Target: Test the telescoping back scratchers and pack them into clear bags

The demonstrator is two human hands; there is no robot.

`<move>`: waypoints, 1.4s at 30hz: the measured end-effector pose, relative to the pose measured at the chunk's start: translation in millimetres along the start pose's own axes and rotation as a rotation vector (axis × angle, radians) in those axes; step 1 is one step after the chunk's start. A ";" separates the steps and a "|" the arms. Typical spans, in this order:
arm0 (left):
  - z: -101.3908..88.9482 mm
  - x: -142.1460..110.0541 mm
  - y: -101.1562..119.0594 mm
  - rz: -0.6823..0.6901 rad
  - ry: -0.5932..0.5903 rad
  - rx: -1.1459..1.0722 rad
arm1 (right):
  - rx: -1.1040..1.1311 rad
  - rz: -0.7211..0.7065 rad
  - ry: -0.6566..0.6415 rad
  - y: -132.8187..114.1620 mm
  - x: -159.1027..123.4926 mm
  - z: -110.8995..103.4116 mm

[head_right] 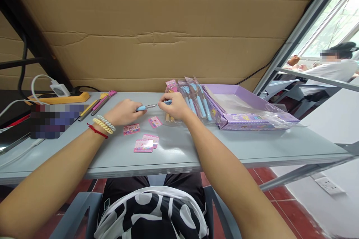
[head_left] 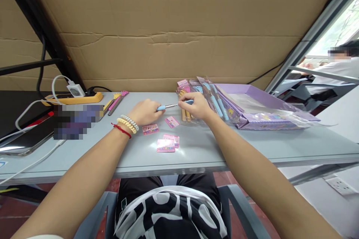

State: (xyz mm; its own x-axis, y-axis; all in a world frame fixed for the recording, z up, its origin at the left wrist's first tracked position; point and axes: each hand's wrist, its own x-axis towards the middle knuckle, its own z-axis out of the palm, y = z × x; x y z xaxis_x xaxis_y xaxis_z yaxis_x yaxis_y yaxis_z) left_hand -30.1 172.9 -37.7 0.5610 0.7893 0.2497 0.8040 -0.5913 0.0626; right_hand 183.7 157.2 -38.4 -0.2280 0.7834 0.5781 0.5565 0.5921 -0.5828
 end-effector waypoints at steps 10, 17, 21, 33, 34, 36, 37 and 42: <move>0.8 -0.8 -1.0 0.005 0.069 0.034 | 0.024 -0.018 0.001 -0.3 -0.4 -1.6; 2.8 0.8 -3.4 -0.013 0.062 -0.029 | -0.064 -0.002 0.047 2.5 1.8 -0.2; 2.6 -1.1 -2.1 0.006 0.090 -0.071 | -0.097 0.042 0.075 7.1 3.3 1.5; 2.2 -2.9 -2.0 0.002 0.065 -0.073 | -0.117 0.021 -0.009 5.7 3.8 0.0; 2.3 -2.9 -1.8 0.002 0.065 -0.069 | -0.113 0.023 -0.012 6.0 3.4 0.2; 2.2 -2.9 -1.3 0.005 0.069 -0.066 | -0.110 0.033 -0.002 6.7 2.6 1.1; 2.1 -2.9 -1.1 0.004 0.072 -0.068 | -0.110 0.039 0.020 6.9 2.1 1.6; 0.8 -1.6 -1.1 -0.025 0.091 -0.119 | -0.130 0.020 0.287 1.9 4.0 -3.5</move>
State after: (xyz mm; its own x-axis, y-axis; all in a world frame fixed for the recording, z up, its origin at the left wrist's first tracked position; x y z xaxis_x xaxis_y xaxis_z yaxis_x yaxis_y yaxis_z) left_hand -31.8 172.5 -38.9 0.5166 0.7889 0.3329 0.7856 -0.5913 0.1823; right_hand 186.6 160.8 -35.1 0.0084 0.6987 0.7153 0.6602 0.5334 -0.5288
